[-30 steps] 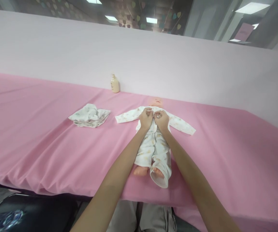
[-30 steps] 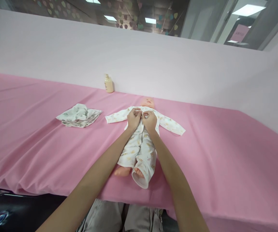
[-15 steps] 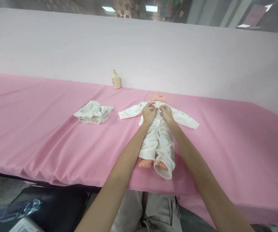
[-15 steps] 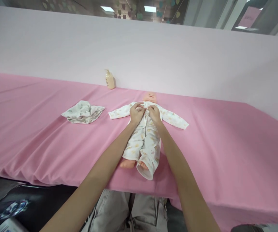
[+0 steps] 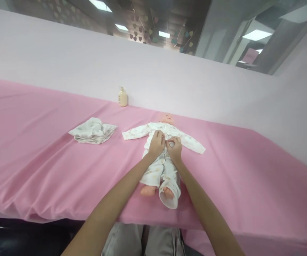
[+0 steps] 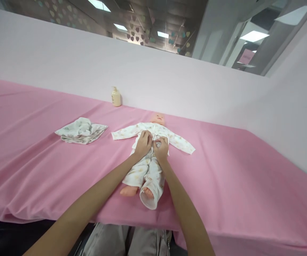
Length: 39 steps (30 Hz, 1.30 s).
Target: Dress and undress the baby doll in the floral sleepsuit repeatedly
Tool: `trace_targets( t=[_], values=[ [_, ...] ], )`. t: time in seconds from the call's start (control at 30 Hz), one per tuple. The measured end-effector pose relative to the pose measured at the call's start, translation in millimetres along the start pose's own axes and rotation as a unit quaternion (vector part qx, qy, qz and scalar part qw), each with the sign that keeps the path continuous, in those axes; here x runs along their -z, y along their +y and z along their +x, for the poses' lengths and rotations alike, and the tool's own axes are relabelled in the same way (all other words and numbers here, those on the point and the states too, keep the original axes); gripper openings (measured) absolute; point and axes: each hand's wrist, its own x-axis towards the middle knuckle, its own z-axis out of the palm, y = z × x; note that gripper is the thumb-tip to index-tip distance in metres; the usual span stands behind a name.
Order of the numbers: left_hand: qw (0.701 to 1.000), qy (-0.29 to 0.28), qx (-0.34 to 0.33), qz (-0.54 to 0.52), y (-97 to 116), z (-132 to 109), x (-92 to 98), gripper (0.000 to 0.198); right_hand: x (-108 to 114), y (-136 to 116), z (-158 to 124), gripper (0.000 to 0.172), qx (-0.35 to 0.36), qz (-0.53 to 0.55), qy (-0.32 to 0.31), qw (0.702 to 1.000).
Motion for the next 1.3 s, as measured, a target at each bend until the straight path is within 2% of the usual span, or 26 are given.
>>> trace_targets(
  t=[0.13,0.23,0.37,0.47,0.63,0.8,0.9,0.97,1.03,1.13,1.3],
  values=[
    [0.999,-0.030,-0.020,0.008,-2.1,-5.5,7.9,0.015,-1.5,-1.4,-2.6,0.008,0.028,-0.023,0.005,0.999],
    [0.999,-0.049,-0.011,0.016,-4.2,-7.2,10.3,0.015,2.6,-3.7,-4.2,0.005,0.035,-0.045,-0.008,0.998],
    [0.999,-0.050,-0.004,0.014,-5.9,-7.1,10.5,0.018,13.3,-8.0,-5.4,0.006,-0.014,-0.046,-0.071,0.996],
    [0.999,-0.047,-0.016,0.013,-4.5,-6.4,10.8,0.014,15.7,-10.0,-4.2,0.013,-0.040,-0.062,-0.102,0.992],
    [0.997,-0.017,-0.041,0.065,0.9,-7.0,15.4,0.008,11.6,-11.1,-3.7,0.021,0.001,-0.152,-0.111,0.982],
    [0.996,-0.065,-0.023,0.050,1.5,-8.7,18.9,0.015,16.6,-16.9,-1.7,0.018,0.017,-0.216,-0.163,0.963],
    [0.996,-0.074,0.051,-0.023,5.8,-8.5,18.4,0.013,22.3,-20.9,1.0,0.014,-0.054,-0.127,-0.163,0.977],
    [0.988,-0.069,0.115,-0.078,11.2,-8.0,17.4,0.013,24.1,-23.8,1.0,0.016,-0.120,-0.032,-0.127,0.984],
    [0.981,-0.068,0.149,-0.108,16.4,-8.0,16.5,0.014,23.9,-27.0,-1.2,0.021,-0.159,0.029,-0.092,0.982],
    [0.981,-0.074,0.150,-0.103,19.7,-9.1,16.0,0.017,21.9,-31.1,-5.9,0.026,-0.155,0.033,-0.078,0.984],
    [0.981,-0.074,0.147,-0.099,16.8,-11.3,17.6,0.020,21.5,-30.1,-9.5,0.028,-0.105,0.013,-0.076,0.992]
  ],
)
